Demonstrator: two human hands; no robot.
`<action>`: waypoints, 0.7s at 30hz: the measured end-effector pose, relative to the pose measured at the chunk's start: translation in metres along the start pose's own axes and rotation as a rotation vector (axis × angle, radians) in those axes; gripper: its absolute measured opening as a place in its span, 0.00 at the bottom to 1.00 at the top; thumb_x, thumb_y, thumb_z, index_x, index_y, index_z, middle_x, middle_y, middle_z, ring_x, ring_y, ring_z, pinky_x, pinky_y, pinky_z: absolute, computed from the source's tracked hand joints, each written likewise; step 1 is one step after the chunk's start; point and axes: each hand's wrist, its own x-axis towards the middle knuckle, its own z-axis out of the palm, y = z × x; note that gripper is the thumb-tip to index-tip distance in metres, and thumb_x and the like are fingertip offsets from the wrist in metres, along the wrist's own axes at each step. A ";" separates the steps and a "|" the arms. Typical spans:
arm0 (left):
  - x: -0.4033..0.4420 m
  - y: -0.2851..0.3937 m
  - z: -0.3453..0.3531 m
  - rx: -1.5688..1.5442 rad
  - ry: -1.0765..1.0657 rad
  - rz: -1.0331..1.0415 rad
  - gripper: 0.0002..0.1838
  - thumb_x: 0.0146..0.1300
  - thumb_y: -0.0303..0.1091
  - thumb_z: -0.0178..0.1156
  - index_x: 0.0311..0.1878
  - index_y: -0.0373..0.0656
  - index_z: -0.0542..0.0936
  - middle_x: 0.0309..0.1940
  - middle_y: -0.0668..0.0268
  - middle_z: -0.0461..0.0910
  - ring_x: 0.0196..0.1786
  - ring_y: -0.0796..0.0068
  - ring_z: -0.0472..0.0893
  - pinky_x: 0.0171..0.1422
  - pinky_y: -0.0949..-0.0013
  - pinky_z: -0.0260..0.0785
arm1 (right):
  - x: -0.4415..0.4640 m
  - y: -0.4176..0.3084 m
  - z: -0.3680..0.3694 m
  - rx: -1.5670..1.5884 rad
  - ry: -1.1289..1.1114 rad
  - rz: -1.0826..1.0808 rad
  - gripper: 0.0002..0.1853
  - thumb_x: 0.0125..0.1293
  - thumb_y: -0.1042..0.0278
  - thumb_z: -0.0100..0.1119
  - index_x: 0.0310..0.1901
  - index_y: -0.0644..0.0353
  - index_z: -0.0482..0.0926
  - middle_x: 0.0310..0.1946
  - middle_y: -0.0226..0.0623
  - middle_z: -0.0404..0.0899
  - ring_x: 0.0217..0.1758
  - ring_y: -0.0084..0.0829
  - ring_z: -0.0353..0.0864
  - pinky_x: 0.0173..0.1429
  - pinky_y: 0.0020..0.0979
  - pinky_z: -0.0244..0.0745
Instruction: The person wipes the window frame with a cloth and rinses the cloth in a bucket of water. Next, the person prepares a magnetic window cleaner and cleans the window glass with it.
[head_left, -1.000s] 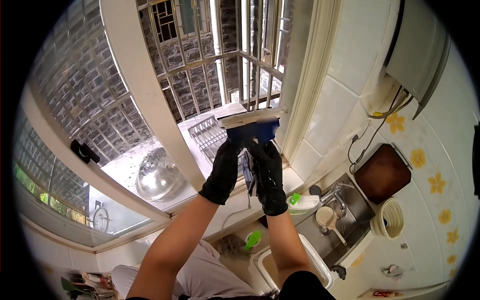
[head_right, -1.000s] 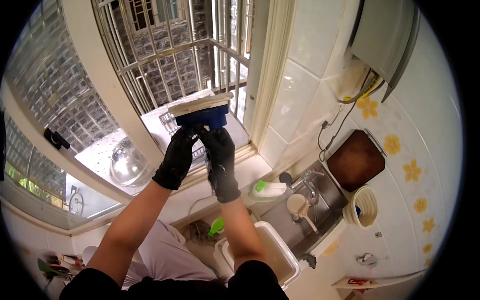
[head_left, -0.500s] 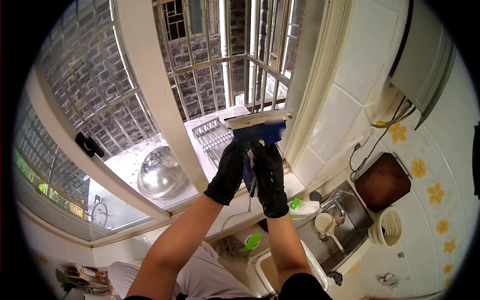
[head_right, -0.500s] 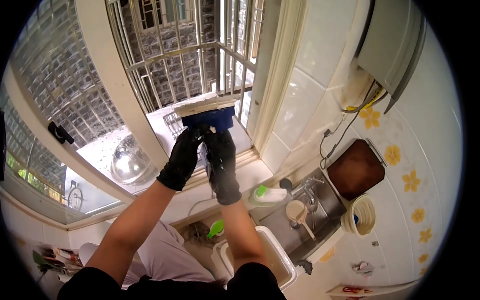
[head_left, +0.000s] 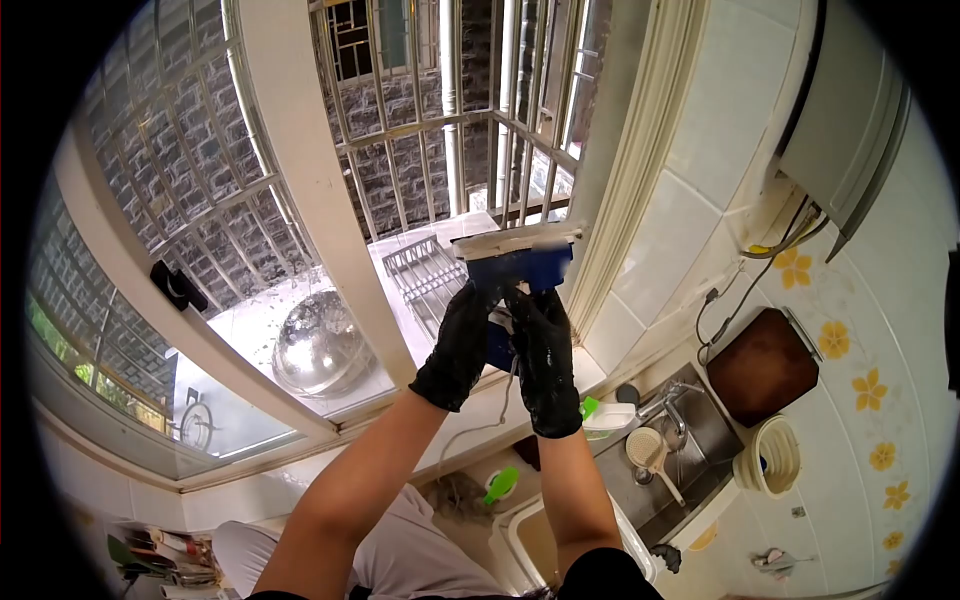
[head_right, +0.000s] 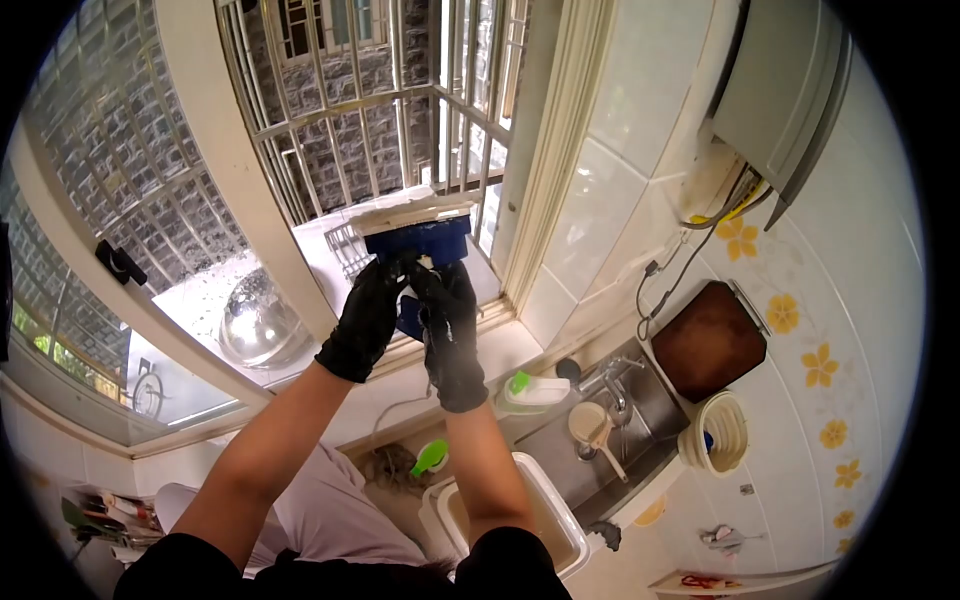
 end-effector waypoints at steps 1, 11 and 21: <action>-0.001 0.002 0.003 -0.001 0.001 0.000 0.15 0.72 0.34 0.46 0.56 0.41 0.75 0.51 0.68 0.78 0.55 0.75 0.75 0.60 0.69 0.65 | 0.000 -0.001 0.000 -0.035 0.000 -0.064 0.14 0.69 0.62 0.55 0.52 0.58 0.75 0.45 0.29 0.79 0.43 0.23 0.80 0.50 0.25 0.74; 0.001 0.008 -0.010 0.135 0.039 0.100 0.17 0.73 0.40 0.45 0.56 0.44 0.74 0.53 0.68 0.77 0.58 0.74 0.73 0.66 0.64 0.60 | 0.011 -0.001 -0.016 -0.424 -0.036 0.102 0.12 0.61 0.69 0.63 0.47 0.57 0.77 0.31 0.23 0.75 0.33 0.17 0.74 0.38 0.22 0.69; -0.080 0.042 -0.073 0.360 0.093 0.277 0.17 0.74 0.39 0.45 0.59 0.40 0.71 0.55 0.64 0.75 0.60 0.70 0.73 0.68 0.62 0.61 | 0.031 -0.013 -0.067 -2.169 -0.651 -0.123 0.12 0.56 0.60 0.63 0.30 0.62 0.79 0.31 0.44 0.78 0.35 0.43 0.81 0.39 0.38 0.76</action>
